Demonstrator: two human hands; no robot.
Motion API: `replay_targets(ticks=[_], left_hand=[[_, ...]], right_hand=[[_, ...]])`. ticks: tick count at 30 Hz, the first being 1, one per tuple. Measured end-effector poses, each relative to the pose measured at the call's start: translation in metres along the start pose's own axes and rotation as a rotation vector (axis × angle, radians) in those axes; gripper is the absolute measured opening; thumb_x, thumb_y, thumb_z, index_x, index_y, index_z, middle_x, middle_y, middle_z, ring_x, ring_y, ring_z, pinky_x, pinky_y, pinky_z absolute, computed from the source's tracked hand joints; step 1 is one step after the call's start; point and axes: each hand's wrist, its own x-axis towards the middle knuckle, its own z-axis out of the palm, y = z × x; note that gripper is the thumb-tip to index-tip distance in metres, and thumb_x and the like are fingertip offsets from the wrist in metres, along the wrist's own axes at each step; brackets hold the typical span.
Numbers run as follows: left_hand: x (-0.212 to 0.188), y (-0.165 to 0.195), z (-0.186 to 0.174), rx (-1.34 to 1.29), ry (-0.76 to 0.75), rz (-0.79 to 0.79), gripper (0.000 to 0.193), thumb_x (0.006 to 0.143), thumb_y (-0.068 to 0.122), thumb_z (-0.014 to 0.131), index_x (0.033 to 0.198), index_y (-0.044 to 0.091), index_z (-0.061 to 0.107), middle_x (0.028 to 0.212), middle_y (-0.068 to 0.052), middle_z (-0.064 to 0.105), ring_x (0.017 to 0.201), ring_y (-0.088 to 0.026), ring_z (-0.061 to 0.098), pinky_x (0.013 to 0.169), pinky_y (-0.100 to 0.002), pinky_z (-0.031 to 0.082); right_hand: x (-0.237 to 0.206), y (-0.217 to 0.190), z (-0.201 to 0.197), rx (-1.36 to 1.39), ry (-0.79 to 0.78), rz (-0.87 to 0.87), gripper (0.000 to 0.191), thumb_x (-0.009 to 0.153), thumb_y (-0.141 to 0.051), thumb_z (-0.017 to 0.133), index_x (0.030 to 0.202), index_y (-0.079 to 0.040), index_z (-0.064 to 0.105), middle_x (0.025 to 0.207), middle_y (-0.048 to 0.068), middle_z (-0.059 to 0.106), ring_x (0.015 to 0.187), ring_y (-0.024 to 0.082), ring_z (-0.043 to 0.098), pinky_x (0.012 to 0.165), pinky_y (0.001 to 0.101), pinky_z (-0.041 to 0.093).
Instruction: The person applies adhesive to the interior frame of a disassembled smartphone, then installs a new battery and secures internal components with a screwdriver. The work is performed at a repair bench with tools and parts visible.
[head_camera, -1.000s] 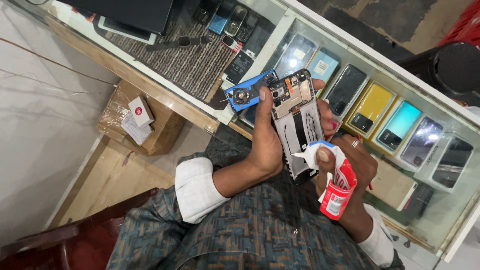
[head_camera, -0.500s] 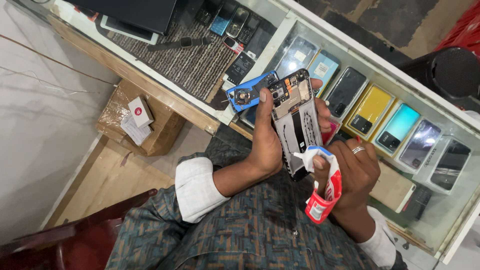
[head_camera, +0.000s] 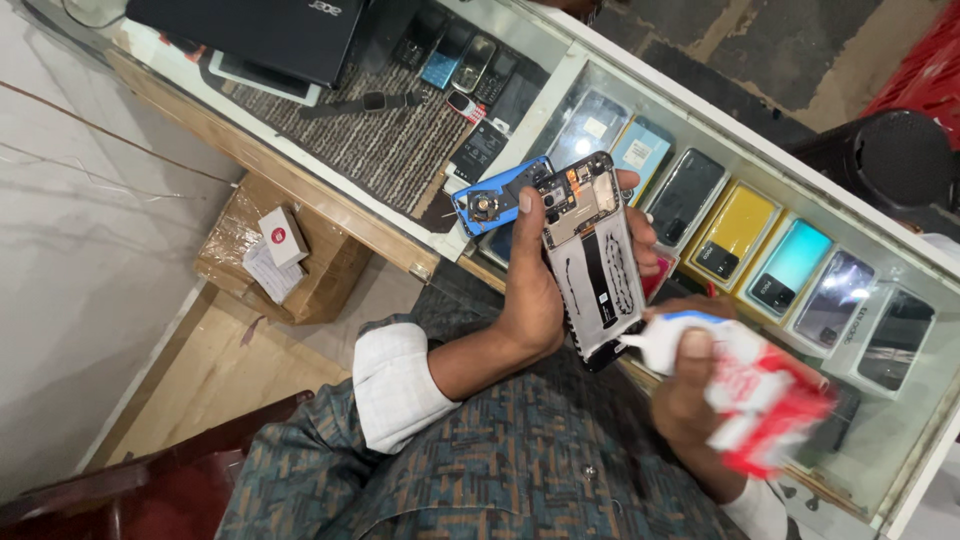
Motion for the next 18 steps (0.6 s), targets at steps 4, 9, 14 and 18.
replay_targets(ticks=[4,9,14,18], left_hand=[[0.0,0.003,-0.002,-0.056,0.093,-0.055,0.095,0.102,0.077,0.021,0.152,0.001,0.043,0.109,-0.014,0.065,0.104,-0.024,0.067,0.097,-0.041,0.056],[0.001,0.011,-0.002,0.028,0.077,-0.013,0.093,0.103,0.076,0.021,0.149,-0.001,0.045,0.107,-0.014,0.065,0.1,-0.026,0.067,0.096,-0.043,0.056],[0.005,0.021,0.002,0.037,0.137,-0.014,0.093,0.098,0.076,0.021,0.143,0.0,0.05,0.103,-0.015,0.065,0.096,-0.028,0.067,0.091,-0.044,0.056],[0.004,0.029,0.001,0.027,0.147,0.006,0.092,0.1,0.075,0.021,0.141,-0.002,0.051,0.103,-0.016,0.065,0.095,-0.029,0.066,0.09,-0.045,0.055]], right_hand=[[-0.004,0.009,-0.01,0.438,0.068,0.342,0.044,0.108,-0.038,0.047,0.115,0.003,0.061,0.077,0.014,0.063,0.064,0.019,0.057,0.06,0.0277,0.04],[0.0,0.007,-0.008,0.739,0.069,0.354,0.041,0.106,-0.038,0.053,0.109,0.003,0.056,0.076,0.009,0.055,0.066,0.013,0.047,0.058,0.0268,0.034],[0.011,-0.004,0.0,1.18,-0.041,0.417,0.037,0.105,-0.037,0.056,0.104,0.0,0.052,0.072,0.0,0.041,0.062,0.01,0.033,0.06,0.0295,0.028],[0.016,-0.009,0.009,1.315,-0.096,0.466,0.044,0.109,-0.045,0.046,0.102,-0.001,0.051,0.067,0.0,0.037,0.059,0.011,0.03,0.061,0.0306,0.026]])
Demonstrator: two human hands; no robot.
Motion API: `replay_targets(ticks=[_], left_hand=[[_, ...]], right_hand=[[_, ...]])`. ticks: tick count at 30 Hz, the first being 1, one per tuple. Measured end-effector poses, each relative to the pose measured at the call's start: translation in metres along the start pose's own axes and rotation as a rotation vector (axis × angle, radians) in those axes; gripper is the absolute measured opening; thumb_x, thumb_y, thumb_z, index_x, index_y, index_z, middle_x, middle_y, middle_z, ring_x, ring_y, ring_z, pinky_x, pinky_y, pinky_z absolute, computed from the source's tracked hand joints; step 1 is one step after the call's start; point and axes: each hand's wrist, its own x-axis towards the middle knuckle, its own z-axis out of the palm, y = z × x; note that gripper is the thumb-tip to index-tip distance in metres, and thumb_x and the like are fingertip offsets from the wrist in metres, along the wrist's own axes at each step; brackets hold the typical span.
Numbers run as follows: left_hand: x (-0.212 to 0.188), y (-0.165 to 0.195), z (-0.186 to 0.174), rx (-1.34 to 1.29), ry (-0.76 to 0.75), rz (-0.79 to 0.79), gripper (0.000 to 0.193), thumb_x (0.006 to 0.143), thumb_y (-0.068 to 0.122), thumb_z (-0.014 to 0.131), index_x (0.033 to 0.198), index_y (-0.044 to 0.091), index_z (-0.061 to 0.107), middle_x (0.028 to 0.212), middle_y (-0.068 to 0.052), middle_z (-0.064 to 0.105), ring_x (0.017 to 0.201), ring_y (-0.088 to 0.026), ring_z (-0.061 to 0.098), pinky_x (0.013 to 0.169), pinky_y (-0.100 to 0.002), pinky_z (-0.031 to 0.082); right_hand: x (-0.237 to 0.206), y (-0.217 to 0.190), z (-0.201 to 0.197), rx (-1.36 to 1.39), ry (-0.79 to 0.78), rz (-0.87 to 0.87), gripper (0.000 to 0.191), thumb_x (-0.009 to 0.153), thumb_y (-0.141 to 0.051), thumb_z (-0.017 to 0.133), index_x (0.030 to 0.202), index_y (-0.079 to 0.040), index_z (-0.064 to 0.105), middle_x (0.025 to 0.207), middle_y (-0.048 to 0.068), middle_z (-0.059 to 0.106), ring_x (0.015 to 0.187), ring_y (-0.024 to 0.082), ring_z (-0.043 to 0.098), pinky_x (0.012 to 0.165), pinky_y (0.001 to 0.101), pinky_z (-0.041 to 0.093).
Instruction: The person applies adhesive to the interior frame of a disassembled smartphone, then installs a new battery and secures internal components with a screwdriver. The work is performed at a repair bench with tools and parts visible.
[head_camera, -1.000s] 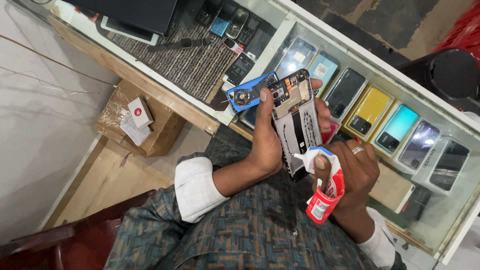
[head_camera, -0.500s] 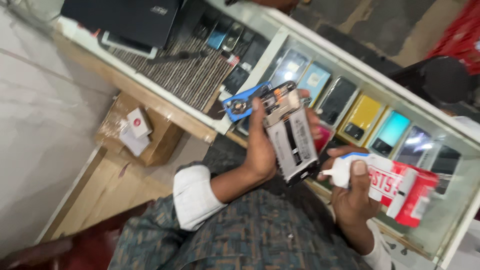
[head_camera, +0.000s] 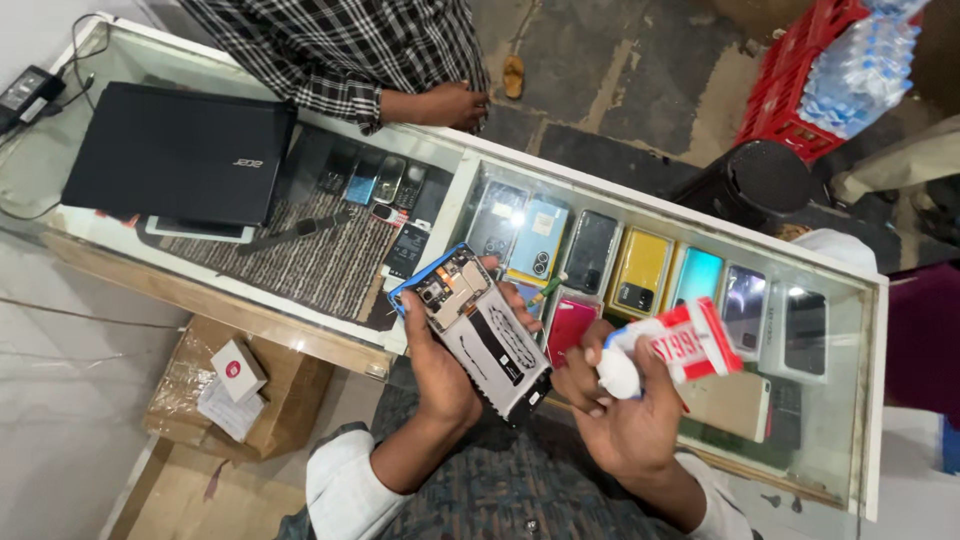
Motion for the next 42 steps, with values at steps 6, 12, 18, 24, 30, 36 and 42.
replay_targets(ticks=[6,12,18,24,30,36,42], left_hand=[[-0.002,0.001,-0.002,0.016,-0.033,0.017,0.09,0.103,0.073,0.021,0.141,-0.002,0.051,0.102,-0.017,0.064,0.095,-0.029,0.065,0.09,-0.046,0.055],[-0.001,0.003,0.002,0.041,-0.021,0.02,0.091,0.101,0.074,0.022,0.141,-0.002,0.051,0.103,-0.016,0.064,0.096,-0.029,0.065,0.09,-0.046,0.054],[-0.003,0.002,0.004,0.026,-0.019,0.004,0.092,0.101,0.074,0.022,0.143,-0.003,0.051,0.102,-0.016,0.064,0.095,-0.029,0.066,0.09,-0.045,0.055],[-0.003,0.003,0.008,0.058,-0.017,-0.007,0.094,0.1,0.075,0.021,0.147,-0.001,0.049,0.104,-0.015,0.066,0.096,-0.029,0.067,0.091,-0.044,0.056],[-0.007,0.0,-0.006,0.003,-0.037,-0.054,0.095,0.101,0.078,0.021,0.152,0.001,0.045,0.11,-0.014,0.066,0.102,-0.027,0.067,0.096,-0.042,0.056],[-0.008,0.004,-0.017,-0.018,-0.136,-0.012,0.091,0.109,0.077,0.025,0.151,-0.002,0.043,0.108,-0.014,0.065,0.1,-0.023,0.067,0.095,-0.036,0.055],[-0.01,0.012,-0.021,-0.021,-0.154,-0.022,0.091,0.108,0.077,0.028,0.153,-0.002,0.042,0.11,-0.013,0.064,0.103,-0.021,0.067,0.098,-0.036,0.055]], right_hand=[[0.002,0.002,-0.007,-0.288,-0.012,-0.131,0.061,0.11,-0.053,0.03,0.082,-0.004,0.051,0.061,0.005,0.035,0.058,0.016,0.03,0.059,0.0328,0.027],[0.003,-0.007,-0.021,-0.284,0.009,-0.086,0.063,0.112,-0.054,0.027,0.071,-0.008,0.041,0.059,0.0,0.029,0.057,0.014,0.027,0.058,0.0334,0.025],[0.007,0.001,-0.03,-0.29,0.026,-0.182,0.052,0.114,-0.041,0.035,0.074,-0.009,0.04,0.06,0.0,0.03,0.057,0.015,0.028,0.06,0.0347,0.027],[0.008,0.014,-0.036,-0.329,0.163,-0.214,0.036,0.112,-0.03,0.045,0.083,-0.009,0.047,0.062,0.001,0.037,0.054,0.013,0.033,0.054,0.0325,0.027],[0.002,0.025,-0.046,-0.438,0.272,-0.246,0.023,0.112,-0.025,0.051,0.095,-0.009,0.053,0.075,0.001,0.049,0.065,0.014,0.048,0.058,0.0313,0.038],[-0.006,0.036,-0.039,-0.945,0.346,-0.264,0.025,0.114,-0.024,0.05,0.106,-0.003,0.061,0.086,0.003,0.061,0.073,0.015,0.054,0.064,0.0305,0.042],[-0.007,0.038,-0.018,-1.477,0.183,-0.305,0.029,0.116,-0.025,0.049,0.101,-0.003,0.06,0.088,0.004,0.058,0.079,0.017,0.056,0.073,0.0305,0.044]])
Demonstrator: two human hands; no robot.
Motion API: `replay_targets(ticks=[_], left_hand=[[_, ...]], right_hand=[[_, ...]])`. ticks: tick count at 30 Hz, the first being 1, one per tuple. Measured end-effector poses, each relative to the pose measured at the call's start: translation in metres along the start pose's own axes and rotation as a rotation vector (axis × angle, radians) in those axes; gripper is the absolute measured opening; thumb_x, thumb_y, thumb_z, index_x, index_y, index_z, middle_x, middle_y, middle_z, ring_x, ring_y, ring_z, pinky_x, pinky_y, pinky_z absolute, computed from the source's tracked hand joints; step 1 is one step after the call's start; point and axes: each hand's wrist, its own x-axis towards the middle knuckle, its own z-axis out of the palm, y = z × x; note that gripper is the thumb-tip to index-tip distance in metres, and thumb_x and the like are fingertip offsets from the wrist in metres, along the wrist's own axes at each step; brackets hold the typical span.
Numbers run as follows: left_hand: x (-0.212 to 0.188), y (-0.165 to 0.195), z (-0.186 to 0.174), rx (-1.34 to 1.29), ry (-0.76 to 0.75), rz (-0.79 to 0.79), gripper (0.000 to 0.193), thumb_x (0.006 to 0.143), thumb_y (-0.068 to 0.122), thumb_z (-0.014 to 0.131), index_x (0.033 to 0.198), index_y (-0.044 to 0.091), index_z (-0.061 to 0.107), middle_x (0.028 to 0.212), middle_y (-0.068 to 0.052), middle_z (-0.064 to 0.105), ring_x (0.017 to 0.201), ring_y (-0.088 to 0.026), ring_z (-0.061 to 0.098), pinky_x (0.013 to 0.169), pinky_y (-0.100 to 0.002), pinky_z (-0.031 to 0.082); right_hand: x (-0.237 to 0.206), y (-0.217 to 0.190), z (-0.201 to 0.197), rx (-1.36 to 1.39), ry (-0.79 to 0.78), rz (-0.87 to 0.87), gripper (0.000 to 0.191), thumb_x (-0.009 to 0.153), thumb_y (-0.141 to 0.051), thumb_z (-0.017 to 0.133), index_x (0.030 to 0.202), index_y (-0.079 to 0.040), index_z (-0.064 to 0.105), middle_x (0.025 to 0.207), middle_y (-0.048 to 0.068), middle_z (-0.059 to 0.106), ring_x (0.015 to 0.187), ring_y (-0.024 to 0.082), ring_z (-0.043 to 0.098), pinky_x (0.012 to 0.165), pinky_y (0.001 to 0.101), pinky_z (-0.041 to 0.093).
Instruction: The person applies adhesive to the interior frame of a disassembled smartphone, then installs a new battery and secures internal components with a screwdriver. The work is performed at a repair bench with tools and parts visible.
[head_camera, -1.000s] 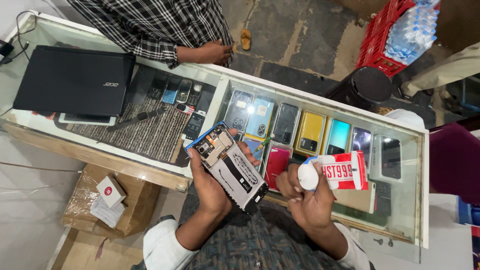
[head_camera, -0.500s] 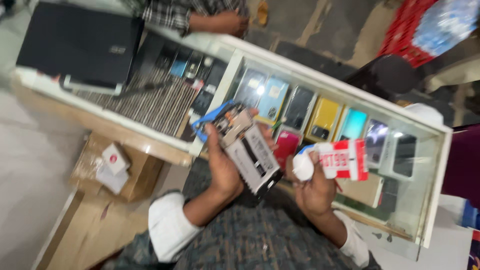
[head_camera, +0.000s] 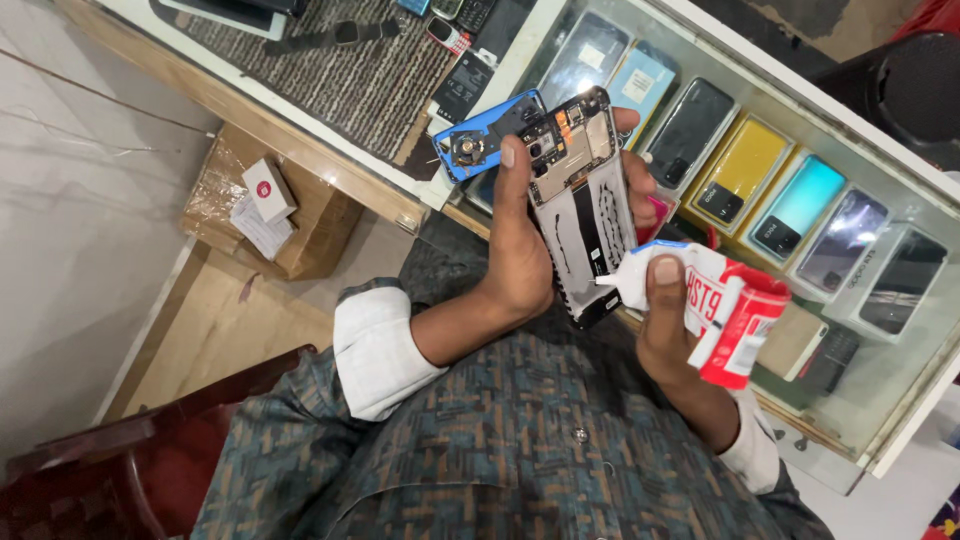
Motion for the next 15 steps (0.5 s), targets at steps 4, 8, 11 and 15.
replay_targets(ticks=[4,8,11,15], left_hand=[[0.0,0.003,-0.003,-0.032,-0.009,0.001,0.09,0.108,0.076,0.028,0.153,-0.001,0.041,0.111,-0.013,0.065,0.104,-0.021,0.066,0.099,-0.035,0.055],[-0.001,0.005,-0.004,-0.035,-0.019,0.006,0.091,0.11,0.077,0.029,0.155,-0.001,0.041,0.112,-0.013,0.065,0.103,-0.021,0.066,0.099,-0.035,0.054],[-0.001,0.006,-0.005,-0.032,-0.017,0.003,0.091,0.109,0.077,0.029,0.155,-0.001,0.041,0.112,-0.013,0.065,0.104,-0.021,0.066,0.101,-0.035,0.054],[0.001,0.008,-0.005,-0.044,-0.017,-0.009,0.091,0.108,0.077,0.03,0.154,0.0,0.041,0.112,-0.013,0.064,0.105,-0.021,0.066,0.102,-0.036,0.054]], right_hand=[[0.005,-0.007,0.007,-0.126,-0.007,-0.011,0.039,0.112,-0.033,0.057,0.088,-0.004,0.05,0.074,0.006,0.049,0.071,0.019,0.05,0.067,0.0316,0.037],[0.01,-0.011,0.013,-0.161,0.024,-0.059,0.044,0.106,-0.04,0.06,0.082,-0.004,0.047,0.074,0.006,0.05,0.07,0.022,0.051,0.065,0.0357,0.039],[0.012,-0.015,0.013,-0.18,0.011,-0.092,0.045,0.108,-0.04,0.06,0.083,-0.004,0.049,0.073,0.007,0.051,0.069,0.021,0.053,0.064,0.0352,0.04],[0.015,-0.018,0.014,-0.165,0.015,-0.138,0.046,0.109,-0.039,0.061,0.083,-0.003,0.05,0.073,0.008,0.05,0.065,0.021,0.052,0.061,0.0339,0.039]])
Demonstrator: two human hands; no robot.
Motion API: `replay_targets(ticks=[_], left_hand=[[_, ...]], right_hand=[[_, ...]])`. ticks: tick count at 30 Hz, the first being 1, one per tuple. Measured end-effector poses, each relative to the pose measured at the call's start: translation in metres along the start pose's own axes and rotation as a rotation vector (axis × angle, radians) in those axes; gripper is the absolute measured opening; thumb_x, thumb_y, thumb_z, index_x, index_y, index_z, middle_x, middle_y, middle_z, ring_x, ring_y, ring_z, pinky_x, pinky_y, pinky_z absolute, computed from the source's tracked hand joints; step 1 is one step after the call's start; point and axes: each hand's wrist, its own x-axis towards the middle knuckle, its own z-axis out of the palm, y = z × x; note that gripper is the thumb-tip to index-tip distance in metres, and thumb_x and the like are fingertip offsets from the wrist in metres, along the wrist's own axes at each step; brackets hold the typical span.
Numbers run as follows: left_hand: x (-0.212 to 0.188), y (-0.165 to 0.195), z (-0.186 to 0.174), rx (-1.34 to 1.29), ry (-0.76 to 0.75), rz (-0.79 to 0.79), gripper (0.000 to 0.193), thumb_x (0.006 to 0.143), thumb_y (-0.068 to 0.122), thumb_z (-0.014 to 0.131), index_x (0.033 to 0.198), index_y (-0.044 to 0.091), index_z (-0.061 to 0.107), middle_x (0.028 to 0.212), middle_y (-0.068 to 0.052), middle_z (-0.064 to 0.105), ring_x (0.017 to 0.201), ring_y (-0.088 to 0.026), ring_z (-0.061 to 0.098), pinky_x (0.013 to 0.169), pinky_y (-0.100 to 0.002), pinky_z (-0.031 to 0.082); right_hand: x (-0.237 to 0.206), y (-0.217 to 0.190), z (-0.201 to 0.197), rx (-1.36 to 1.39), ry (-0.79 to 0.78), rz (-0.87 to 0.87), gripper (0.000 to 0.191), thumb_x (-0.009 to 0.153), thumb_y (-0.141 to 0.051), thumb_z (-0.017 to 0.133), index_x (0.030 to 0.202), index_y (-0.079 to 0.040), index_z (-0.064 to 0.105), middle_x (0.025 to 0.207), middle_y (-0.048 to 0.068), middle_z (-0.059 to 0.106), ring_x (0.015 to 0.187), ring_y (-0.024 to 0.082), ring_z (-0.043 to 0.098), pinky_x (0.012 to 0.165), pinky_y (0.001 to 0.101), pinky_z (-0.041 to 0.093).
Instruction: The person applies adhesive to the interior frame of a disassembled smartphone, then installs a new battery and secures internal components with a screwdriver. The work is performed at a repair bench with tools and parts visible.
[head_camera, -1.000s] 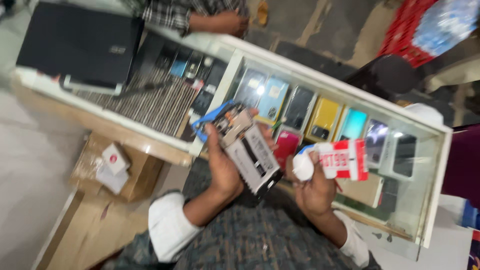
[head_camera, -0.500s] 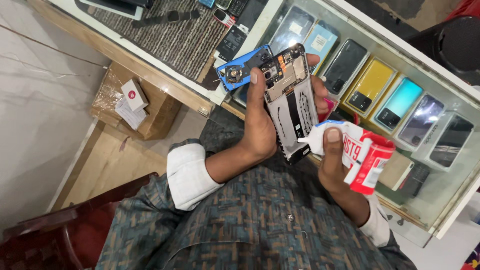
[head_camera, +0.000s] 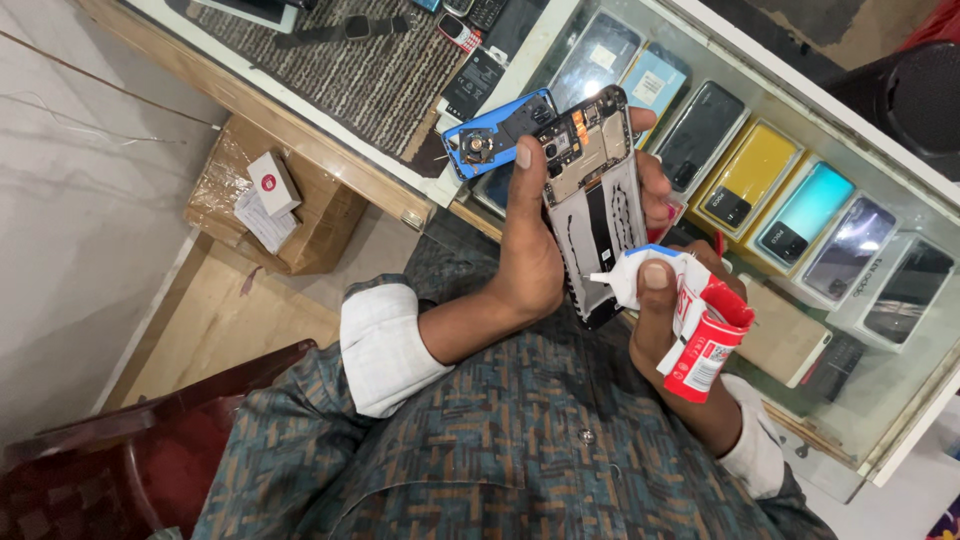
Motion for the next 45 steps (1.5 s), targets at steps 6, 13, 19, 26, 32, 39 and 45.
replay_targets(ticks=[6,13,19,26,32,39,45], left_hand=[[0.0,0.001,0.003,0.038,0.004,0.004,0.091,0.107,0.077,0.03,0.154,0.0,0.041,0.111,-0.012,0.064,0.106,-0.021,0.066,0.103,-0.036,0.054],[0.0,0.003,0.005,0.044,0.009,0.003,0.091,0.107,0.077,0.03,0.153,0.0,0.042,0.11,-0.011,0.064,0.106,-0.02,0.065,0.102,-0.036,0.054],[0.002,0.003,0.005,0.048,0.003,0.013,0.09,0.108,0.076,0.028,0.153,0.0,0.042,0.109,-0.012,0.064,0.102,-0.02,0.066,0.1,-0.036,0.055],[0.002,0.002,0.004,0.042,-0.004,0.028,0.089,0.111,0.076,0.027,0.152,-0.001,0.044,0.107,-0.013,0.064,0.101,-0.02,0.067,0.098,-0.036,0.055],[0.003,0.004,0.003,0.081,0.007,0.039,0.089,0.109,0.075,0.025,0.152,-0.001,0.043,0.108,-0.013,0.065,0.1,-0.02,0.067,0.098,-0.035,0.057],[0.003,0.001,0.002,0.043,0.021,0.05,0.089,0.111,0.075,0.025,0.152,-0.002,0.043,0.109,-0.014,0.065,0.101,-0.021,0.066,0.098,-0.036,0.056],[0.003,-0.001,0.002,0.024,0.039,0.038,0.091,0.109,0.076,0.025,0.151,-0.002,0.044,0.109,-0.014,0.065,0.103,-0.023,0.066,0.096,-0.037,0.056]], right_hand=[[0.002,0.0,0.001,0.022,0.005,0.022,0.046,0.106,-0.038,0.062,0.08,-0.002,0.048,0.07,0.008,0.048,0.062,0.02,0.05,0.06,0.0347,0.038],[0.003,-0.001,0.0,0.018,0.008,-0.001,0.049,0.106,-0.038,0.063,0.077,0.0,0.052,0.072,0.01,0.05,0.06,0.023,0.052,0.058,0.0348,0.037],[0.002,-0.004,-0.003,0.002,0.001,-0.058,0.041,0.111,-0.035,0.064,0.092,0.003,0.064,0.082,0.012,0.058,0.069,0.024,0.06,0.063,0.0347,0.042],[0.007,-0.001,-0.003,0.063,-0.033,-0.109,0.044,0.11,-0.031,0.063,0.08,0.001,0.055,0.068,0.01,0.052,0.065,0.023,0.047,0.063,0.0344,0.035],[0.011,-0.009,-0.001,0.034,-0.015,-0.183,0.048,0.11,-0.034,0.058,0.076,0.0,0.056,0.07,0.009,0.051,0.062,0.022,0.046,0.064,0.036,0.036],[0.013,-0.022,-0.007,-0.093,-0.032,-0.264,0.047,0.113,-0.029,0.056,0.074,-0.003,0.054,0.071,0.01,0.049,0.062,0.027,0.047,0.066,0.0394,0.036],[0.004,-0.033,-0.017,-0.068,0.027,-0.205,0.035,0.11,-0.027,0.063,0.091,0.002,0.061,0.08,0.011,0.058,0.068,0.022,0.057,0.066,0.0334,0.043]])
